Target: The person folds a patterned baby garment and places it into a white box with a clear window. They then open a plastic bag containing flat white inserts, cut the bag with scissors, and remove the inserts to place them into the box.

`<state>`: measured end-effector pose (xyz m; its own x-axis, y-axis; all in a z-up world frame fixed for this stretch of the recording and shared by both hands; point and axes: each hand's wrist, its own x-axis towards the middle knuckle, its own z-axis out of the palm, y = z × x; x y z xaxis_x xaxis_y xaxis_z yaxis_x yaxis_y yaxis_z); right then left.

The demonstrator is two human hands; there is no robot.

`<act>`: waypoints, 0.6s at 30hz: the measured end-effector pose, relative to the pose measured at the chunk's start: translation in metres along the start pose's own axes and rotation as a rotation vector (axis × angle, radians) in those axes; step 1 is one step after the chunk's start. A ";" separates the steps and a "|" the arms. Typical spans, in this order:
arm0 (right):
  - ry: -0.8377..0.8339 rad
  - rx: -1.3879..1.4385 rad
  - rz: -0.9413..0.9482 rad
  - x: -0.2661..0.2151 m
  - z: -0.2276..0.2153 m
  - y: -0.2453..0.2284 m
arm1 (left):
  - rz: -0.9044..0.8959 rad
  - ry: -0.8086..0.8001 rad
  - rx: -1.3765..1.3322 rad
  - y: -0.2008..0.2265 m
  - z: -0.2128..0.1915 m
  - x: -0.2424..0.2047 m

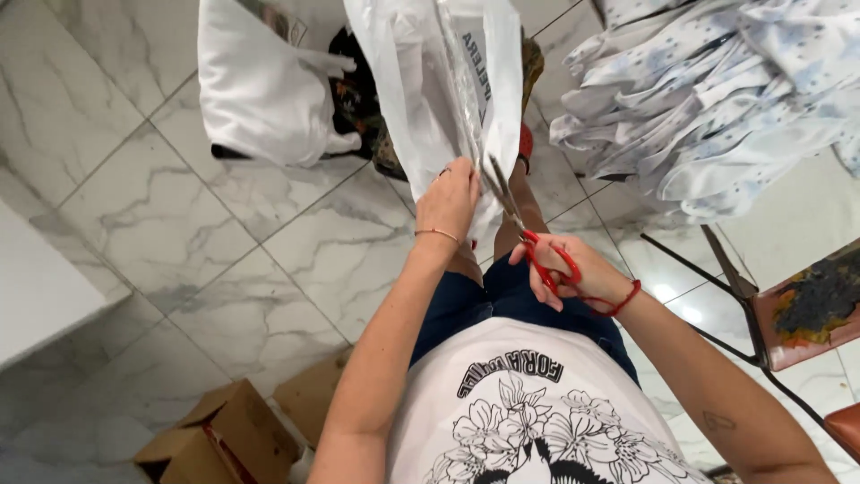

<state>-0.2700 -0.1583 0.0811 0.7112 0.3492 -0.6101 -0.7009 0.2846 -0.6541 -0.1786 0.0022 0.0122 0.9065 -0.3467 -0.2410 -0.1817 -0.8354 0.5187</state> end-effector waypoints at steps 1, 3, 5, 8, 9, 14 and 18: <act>0.057 -0.029 0.067 0.000 -0.005 0.001 | -0.040 -0.051 -0.019 0.003 -0.001 0.001; 0.111 -0.060 0.132 -0.002 -0.013 0.001 | -0.080 -0.098 -0.037 0.009 -0.002 0.004; 0.171 -0.159 0.193 -0.007 -0.017 0.001 | -0.115 -0.138 -0.065 0.015 -0.002 0.003; 0.171 -0.080 0.203 -0.012 -0.015 0.000 | -0.152 -0.156 -0.123 0.020 -0.005 0.007; 0.173 -0.082 0.196 -0.012 -0.016 -0.002 | -0.147 -0.152 -0.123 0.022 -0.005 0.009; 0.118 -0.005 0.179 -0.009 -0.020 0.006 | -0.148 -0.208 -0.148 0.023 -0.009 0.011; 0.072 -0.016 0.061 0.007 -0.035 0.055 | -0.147 -0.219 -0.155 0.023 -0.011 0.013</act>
<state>-0.3021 -0.1719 0.0251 0.6697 0.3006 -0.6791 -0.7424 0.2500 -0.6215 -0.1670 -0.0170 0.0298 0.8121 -0.3250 -0.4846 0.0205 -0.8141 0.5804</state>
